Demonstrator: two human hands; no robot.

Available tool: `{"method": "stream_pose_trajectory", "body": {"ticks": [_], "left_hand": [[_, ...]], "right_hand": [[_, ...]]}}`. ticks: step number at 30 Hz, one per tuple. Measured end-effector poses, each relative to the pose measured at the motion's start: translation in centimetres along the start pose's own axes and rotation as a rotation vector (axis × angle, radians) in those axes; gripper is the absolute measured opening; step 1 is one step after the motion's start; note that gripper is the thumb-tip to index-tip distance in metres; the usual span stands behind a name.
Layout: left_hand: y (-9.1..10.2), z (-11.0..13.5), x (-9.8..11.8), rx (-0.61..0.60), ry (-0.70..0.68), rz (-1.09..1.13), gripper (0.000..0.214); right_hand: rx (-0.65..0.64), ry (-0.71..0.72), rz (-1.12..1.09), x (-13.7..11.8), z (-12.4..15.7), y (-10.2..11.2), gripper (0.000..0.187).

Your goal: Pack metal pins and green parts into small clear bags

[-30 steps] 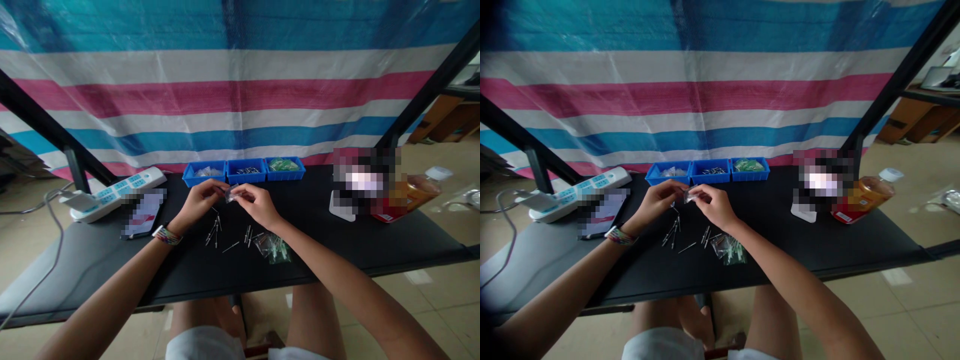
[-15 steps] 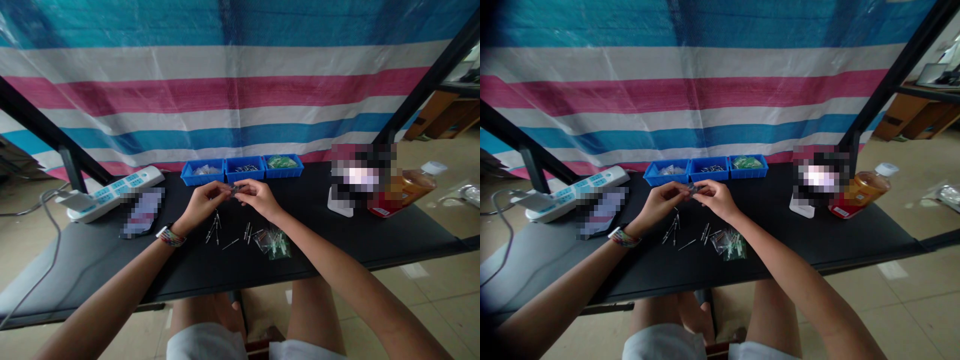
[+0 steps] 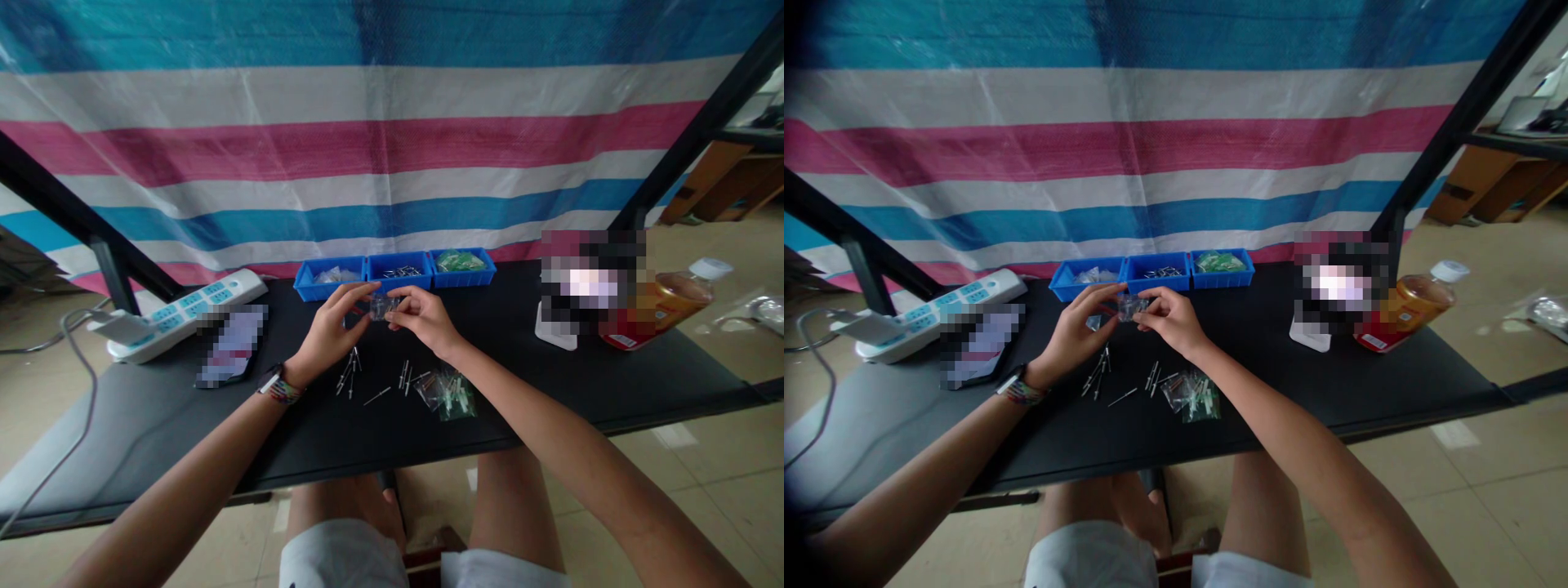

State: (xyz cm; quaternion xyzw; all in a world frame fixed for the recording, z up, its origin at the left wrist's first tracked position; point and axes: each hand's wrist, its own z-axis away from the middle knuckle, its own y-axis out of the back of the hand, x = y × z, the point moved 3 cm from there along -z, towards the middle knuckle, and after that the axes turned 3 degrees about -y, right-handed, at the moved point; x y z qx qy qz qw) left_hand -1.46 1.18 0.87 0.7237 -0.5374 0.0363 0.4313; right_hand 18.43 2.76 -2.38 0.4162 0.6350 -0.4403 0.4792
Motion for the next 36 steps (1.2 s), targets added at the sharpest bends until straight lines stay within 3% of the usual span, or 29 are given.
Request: {"method": "stream_pose_trajectory", "body": {"ticks": [4,10,13,20,27,29,32,36], "left_hand": [[0.1,0.1,0.4,-0.022,-0.122,-0.092,0.034],[0.3,0.0,0.5,-0.014,-0.163,-0.097,0.017],[0.4,-0.2,0.5,-0.014,-0.118,-0.041,0.013],[0.0,-0.2,0.1,-0.001,0.072,0.053,0.018],[-0.7,-0.1,-0.2,0.017,0.205,0.311,0.026],[-0.5,-0.1,-0.5,0.067,0.25,0.364,0.026],[0.4,-0.2,-1.8,0.275,0.353,0.403,0.026],[1.6,-0.1,-4.3,0.482,0.549,0.419,0.029]], "right_hand": [[-0.031,-0.031,-0.015,0.0,0.2,-0.2,0.051],[-0.122,-0.071,-0.076,-0.6,0.8,-0.7,0.049],[-0.131,-0.066,-0.094,-0.9,1.1,-0.8,0.05],[-0.079,0.092,0.078,-0.3,0.5,-0.5,0.023],[-0.058,0.05,0.072,0.5,0.1,-0.2,0.028],[-0.053,0.032,0.094,0.5,0.2,-0.2,0.025],[-0.071,0.101,0.252,-0.1,0.9,-0.4,0.016],[-0.327,0.405,0.632,-1.3,2.6,-2.2,0.023]]}}
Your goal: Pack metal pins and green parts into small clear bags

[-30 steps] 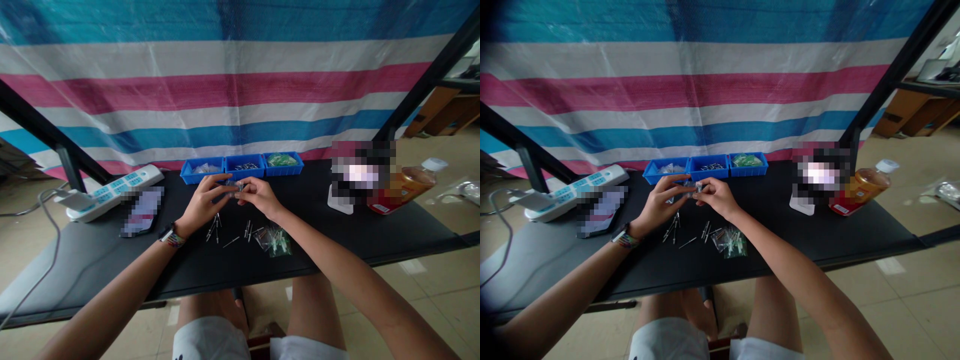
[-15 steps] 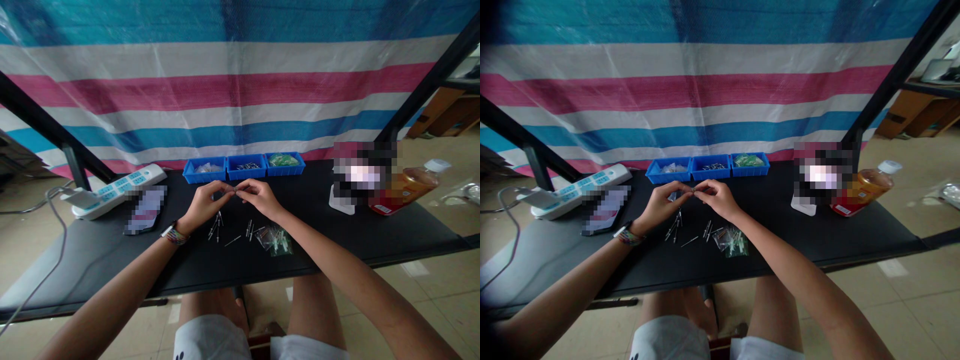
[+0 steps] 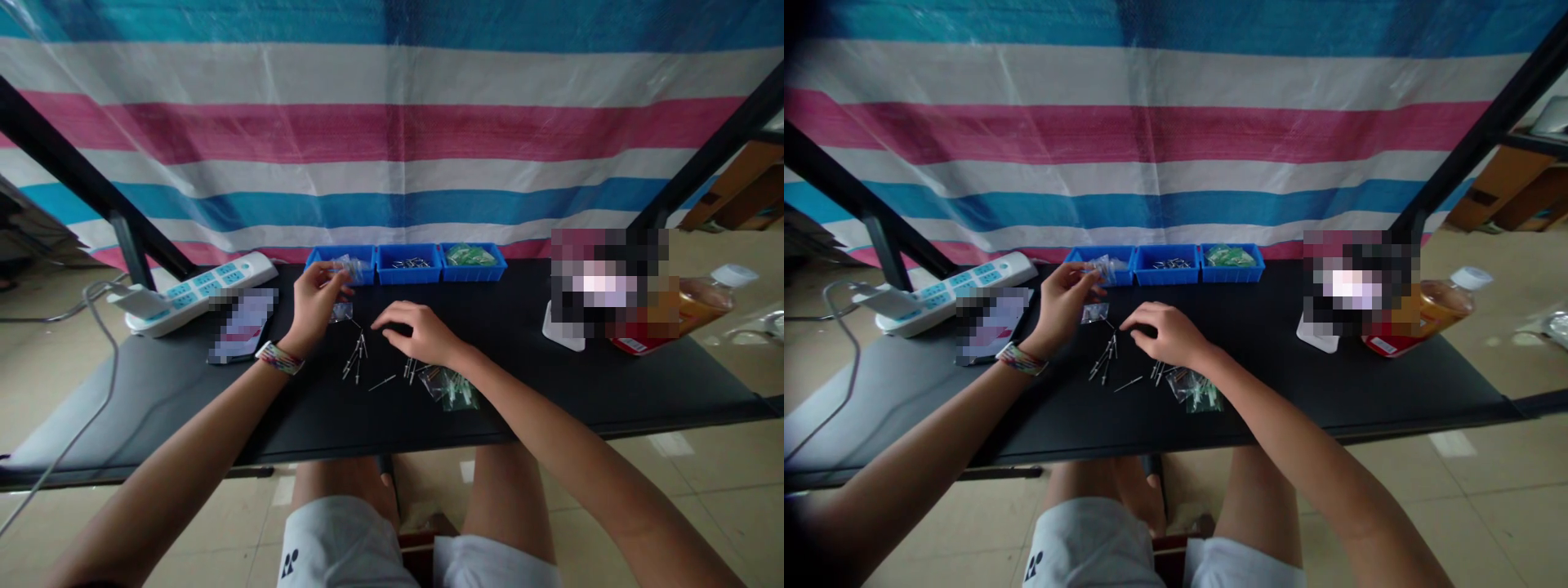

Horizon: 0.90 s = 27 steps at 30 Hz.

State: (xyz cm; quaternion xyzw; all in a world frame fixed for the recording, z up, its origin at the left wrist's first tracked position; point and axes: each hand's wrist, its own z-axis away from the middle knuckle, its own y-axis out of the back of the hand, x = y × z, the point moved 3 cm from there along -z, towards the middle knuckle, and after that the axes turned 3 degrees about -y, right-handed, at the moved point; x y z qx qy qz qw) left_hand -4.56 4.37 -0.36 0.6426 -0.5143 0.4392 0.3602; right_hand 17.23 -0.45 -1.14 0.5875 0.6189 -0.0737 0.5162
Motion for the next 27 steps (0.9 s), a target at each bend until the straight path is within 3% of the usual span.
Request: {"method": "stream_pose_trajectory", "body": {"ticks": [3,7,12,22,27], "left_hand": [[0.8,-0.7,-0.7,0.083,0.118,0.072,0.032],[0.9,-0.7,-0.8,0.076,0.199,0.202,0.033],[0.8,-0.4,-0.6,0.084,0.2,0.224,0.028],[0.0,0.0,-0.1,0.002,0.131,0.123,0.021],[-0.2,0.2,-0.1,-0.025,0.132,0.098,0.021]], "right_hand": [[-0.161,0.157,0.159,-1.1,0.5,-1.2,0.038],[-0.229,0.2,0.296,-1.0,0.7,-2.1,0.046],[-0.19,0.192,0.385,-0.3,0.6,-1.7,0.045],[-0.137,0.141,0.512,0.2,0.3,-0.7,0.02],[-0.121,0.124,0.539,0.4,0.3,-0.2,0.018]]}}
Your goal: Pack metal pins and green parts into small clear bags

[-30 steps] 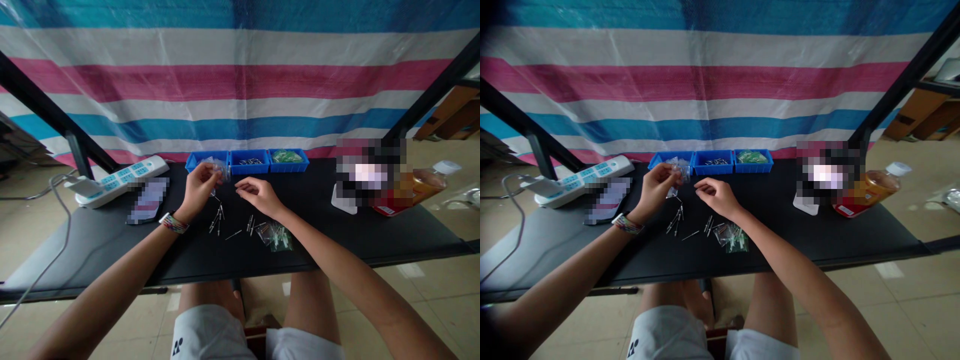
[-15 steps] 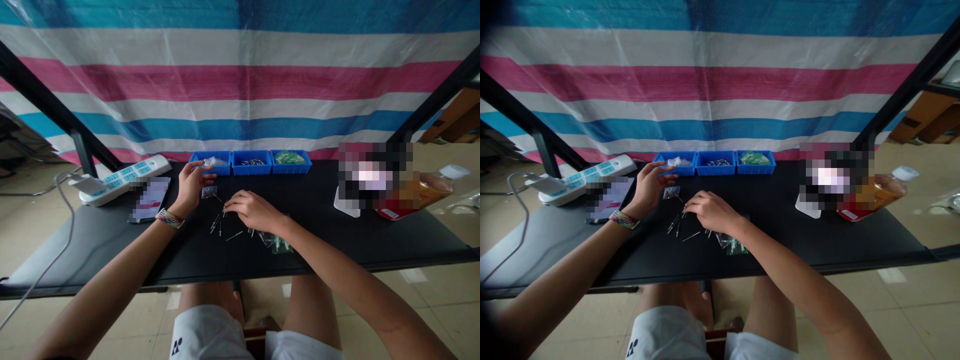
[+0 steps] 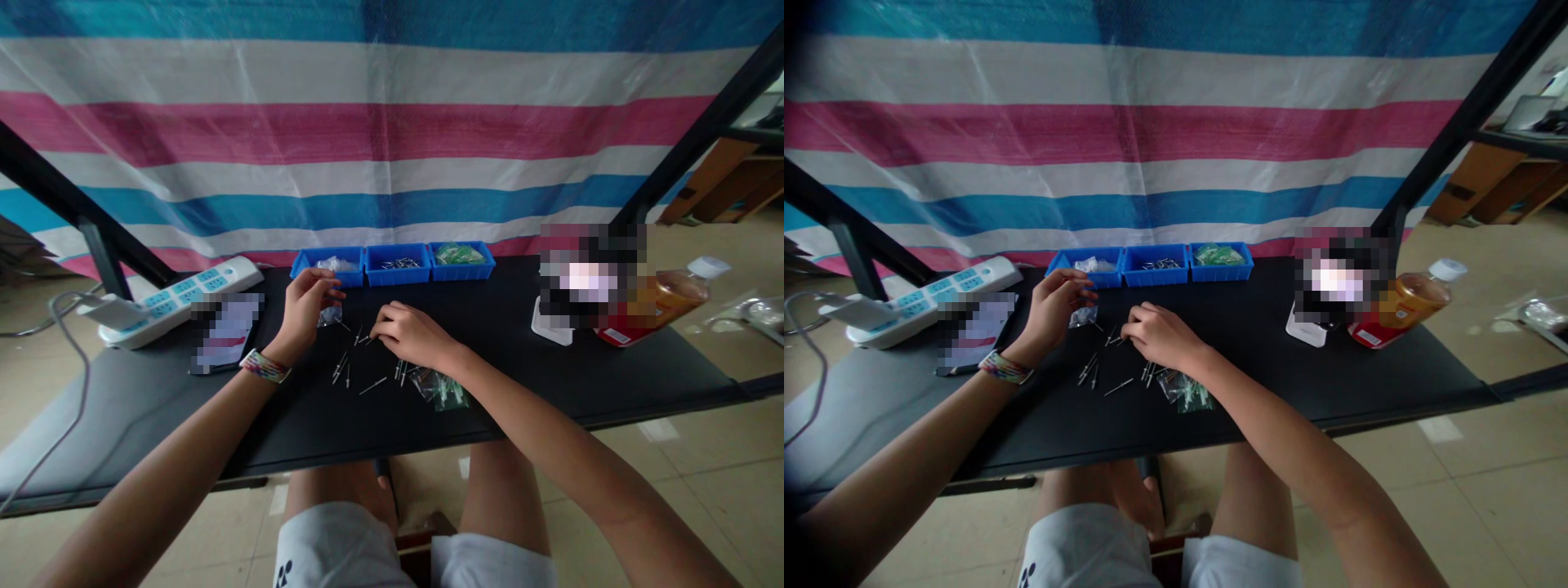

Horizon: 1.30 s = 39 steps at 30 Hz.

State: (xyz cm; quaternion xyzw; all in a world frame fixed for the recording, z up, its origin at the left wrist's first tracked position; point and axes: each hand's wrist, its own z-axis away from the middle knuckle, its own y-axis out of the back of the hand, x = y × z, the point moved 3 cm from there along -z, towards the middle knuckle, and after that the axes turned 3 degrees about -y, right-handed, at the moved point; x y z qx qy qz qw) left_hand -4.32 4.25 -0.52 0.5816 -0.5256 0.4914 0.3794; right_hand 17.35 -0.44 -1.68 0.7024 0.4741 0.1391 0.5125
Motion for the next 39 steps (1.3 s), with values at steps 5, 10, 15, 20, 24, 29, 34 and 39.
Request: {"method": "stream_pose_trajectory", "body": {"ticks": [5,10,15,20,24,29,34,39], "left_hand": [[-0.2,0.2,0.2,-0.019,0.01,-0.017,0.02],[-0.4,0.2,0.1,-0.075,0.01,-0.038,0.021],[-1.3,0.9,1.0,-0.311,-0.122,-0.157,0.021],[-2.2,2.1,2.3,-0.553,-0.246,-0.33,0.027],[-2.4,2.5,2.5,-0.6,-0.261,-0.358,0.031],[-2.3,2.4,2.2,-0.573,-0.302,-0.39,0.038],[-2.3,2.3,2.2,-0.501,-0.325,-0.404,0.05],[-2.5,2.4,2.2,-0.522,-0.308,-0.413,0.056]], "right_hand": [[-0.015,-0.034,-0.003,0.2,-0.1,0.3,0.021],[-0.031,-0.057,-0.1,0.5,-0.1,0.5,0.02],[0.082,-0.129,-0.439,0.7,-0.3,0.9,0.019],[0.251,-0.263,-0.782,1.0,-0.5,1.0,0.014],[0.313,-0.368,-0.89,1.6,-0.5,0.9,0.018],[0.304,-0.395,-0.909,1.5,-0.5,0.9,0.019],[0.369,-0.396,-0.933,1.5,-0.4,0.8,0.016],[0.399,-0.431,-0.901,1.7,-0.4,0.9,0.014]]}}
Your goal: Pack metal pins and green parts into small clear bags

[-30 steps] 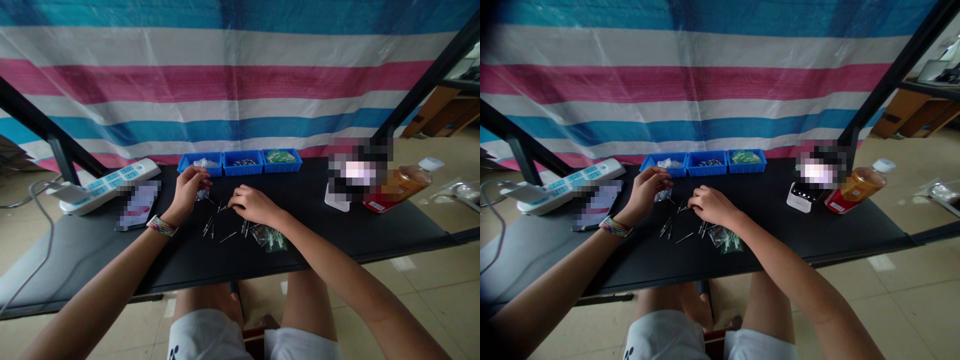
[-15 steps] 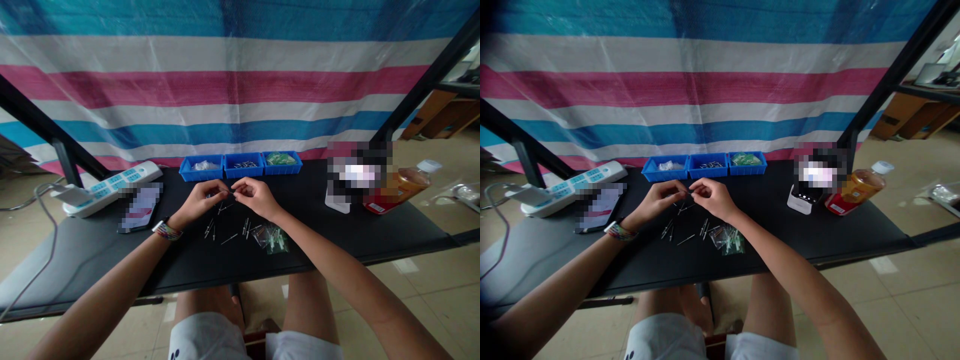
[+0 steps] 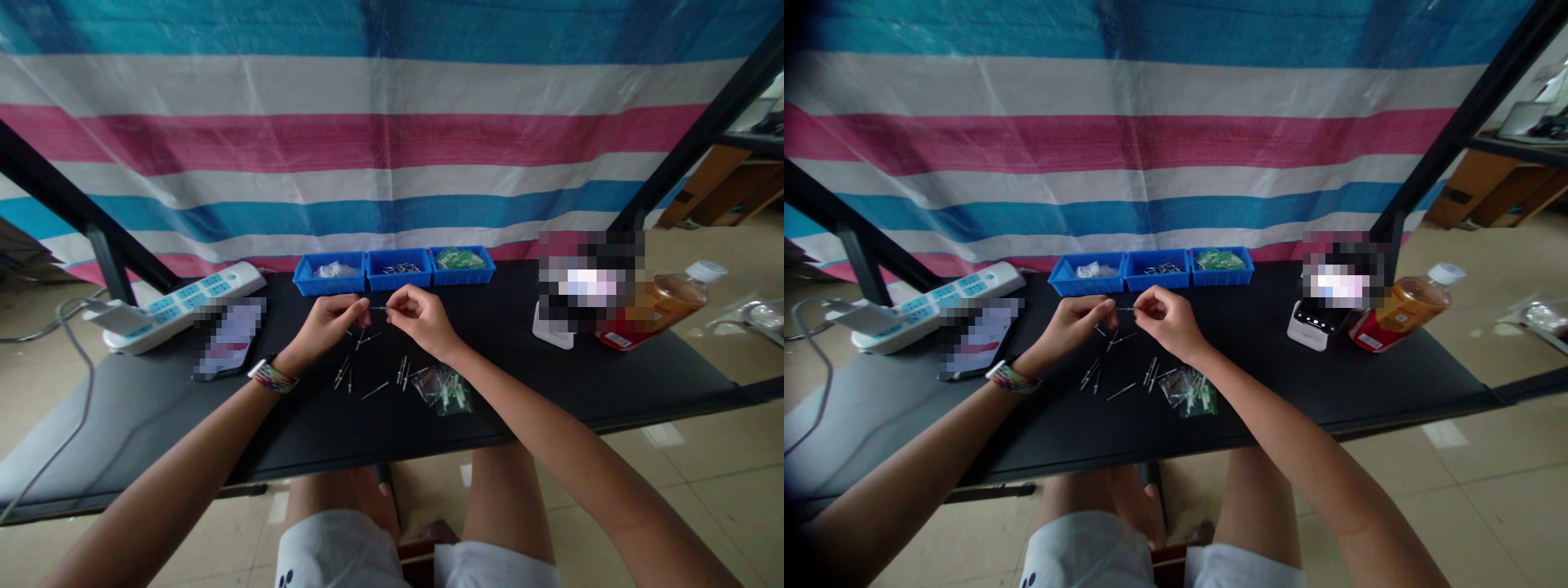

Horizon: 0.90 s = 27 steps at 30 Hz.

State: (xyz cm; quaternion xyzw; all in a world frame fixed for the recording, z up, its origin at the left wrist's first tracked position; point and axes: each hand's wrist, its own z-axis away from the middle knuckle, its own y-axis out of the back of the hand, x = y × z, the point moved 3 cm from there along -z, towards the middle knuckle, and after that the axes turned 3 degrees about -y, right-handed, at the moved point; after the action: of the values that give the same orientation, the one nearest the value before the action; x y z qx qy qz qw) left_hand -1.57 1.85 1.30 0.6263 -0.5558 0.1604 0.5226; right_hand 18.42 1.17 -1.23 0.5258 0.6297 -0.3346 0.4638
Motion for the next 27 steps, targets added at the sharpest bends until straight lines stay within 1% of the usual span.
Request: {"method": "stream_pose_trajectory", "body": {"ticks": [2,4,8,12,16,19,23,27], "left_hand": [[-0.02,0.0,0.0,-0.01,0.003,0.021,0.057],[0.0,0.01,0.0,-0.012,0.006,0.049,0.054],[0.06,0.12,0.01,0.005,0.028,0.136,0.041],[0.06,0.23,0.07,0.009,0.039,0.178,0.042],[0.12,0.23,0.14,-0.012,-0.001,0.091,0.043],[0.1,0.2,0.02,-0.008,-0.016,0.03,0.047],[-0.03,0.15,-0.21,0.02,-0.017,0.007,0.049],[-0.17,0.14,-0.35,0.012,-0.01,0.012,0.051]], "right_hand": [[-0.003,-0.003,0.0,-0.07,-0.04,0.11,0.016],[-0.011,-0.007,0.002,-0.09,-0.05,0.19,0.022],[-0.016,-0.013,0.018,0.16,-0.05,0.23,0.037],[0.003,-0.025,0.043,0.46,-0.05,0.16,0.044],[0.004,-0.042,0.018,0.44,-0.03,0.07,0.042],[-0.004,-0.071,-0.065,0.47,-0.08,0.01,0.035],[0.01,-0.1,-0.176,0.66,-0.28,0.05,0.028],[0.033,-0.099,-0.178,0.62,-0.44,0.22,0.025]]}}
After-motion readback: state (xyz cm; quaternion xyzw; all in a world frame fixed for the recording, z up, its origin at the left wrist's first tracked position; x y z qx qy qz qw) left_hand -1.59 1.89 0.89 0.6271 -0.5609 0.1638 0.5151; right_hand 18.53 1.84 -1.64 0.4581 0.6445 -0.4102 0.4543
